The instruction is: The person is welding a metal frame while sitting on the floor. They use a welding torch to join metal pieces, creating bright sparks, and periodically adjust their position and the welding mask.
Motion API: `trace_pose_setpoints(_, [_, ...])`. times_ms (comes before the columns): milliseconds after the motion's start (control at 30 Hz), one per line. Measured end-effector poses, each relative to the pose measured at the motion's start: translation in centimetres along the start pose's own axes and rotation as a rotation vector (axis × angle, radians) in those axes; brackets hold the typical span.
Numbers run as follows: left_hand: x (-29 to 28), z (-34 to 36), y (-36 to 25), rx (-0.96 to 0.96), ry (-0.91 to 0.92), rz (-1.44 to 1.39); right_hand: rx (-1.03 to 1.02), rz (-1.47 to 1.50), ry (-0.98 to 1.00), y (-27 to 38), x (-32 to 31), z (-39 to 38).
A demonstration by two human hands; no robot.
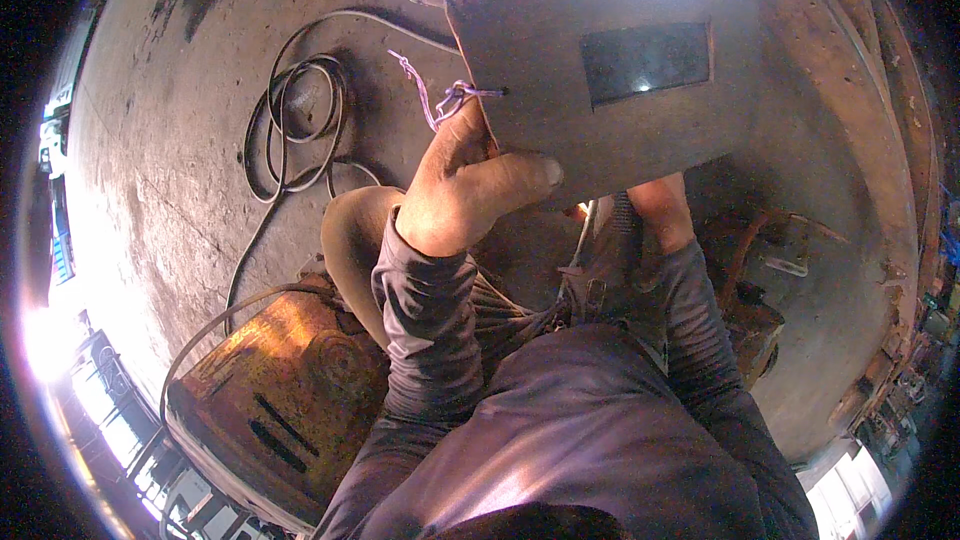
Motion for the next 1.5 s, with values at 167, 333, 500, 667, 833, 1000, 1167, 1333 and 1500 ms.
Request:
trace_pose_setpoints(167, [-0.1,0.1,-0.2,0.030,0.003,0.096,-0.004,0.030,-0.020,-0.2,0.1,-0.2])
trace_pose_setpoints(333, [-0.2,0.2,0.1,0.010,-0.019,0.084,0.031,0.001,-0.009,0.1,0.1,-0.2])
trace_pose_setpoints(500, [0.1,0.2,-0.3,-0.012,0.017,0.045,0.046,0.061,0.008,-0.5,0.2,-0.4])
trace_pose_setpoints(667, [-0.1,0.1,0.0,0.024,-0.002,0.092,0.087,0.073,0.018,0.0,0.2,-0.2])
trace_pose_setpoints(833, [0.0,0.1,0.1,0.006,-0.009,0.056,0.020,0.043,0.006,0.2,-0.1,0.0])
trace_pose_setpoints(1000, [0.2,0.0,0.1,0.039,0.012,0.031,0.024,0.086,-0.011,0.8,-0.3,0.2])
trace_pose_setpoints(1167, [0.4,-0.1,-0.3,-0.020,0.025,0.002,0.145,0.056,0.052,0.9,-0.1,0.4])
trace_pose_setpoints(1333, [0.5,-0.1,-0.4,0.027,0.013,0.078,0.060,-0.031,0.048,-0.7,0.7,-0.1])
trace_pose_setpoints(1500, [0.3,-0.3,-0.6,0.015,0.009,0.112,0.056,0.009,0.029,-0.8,0.9,0.0])
Point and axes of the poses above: each hand's wrist, its own z-axis towards the middle knuckle, its own x-axis out of the palm, y = z × x, the point moved 2 cm from there along z, towards the middle knuckle, and after that the axes turned 2 degrees about x, right-handed, at the moved point
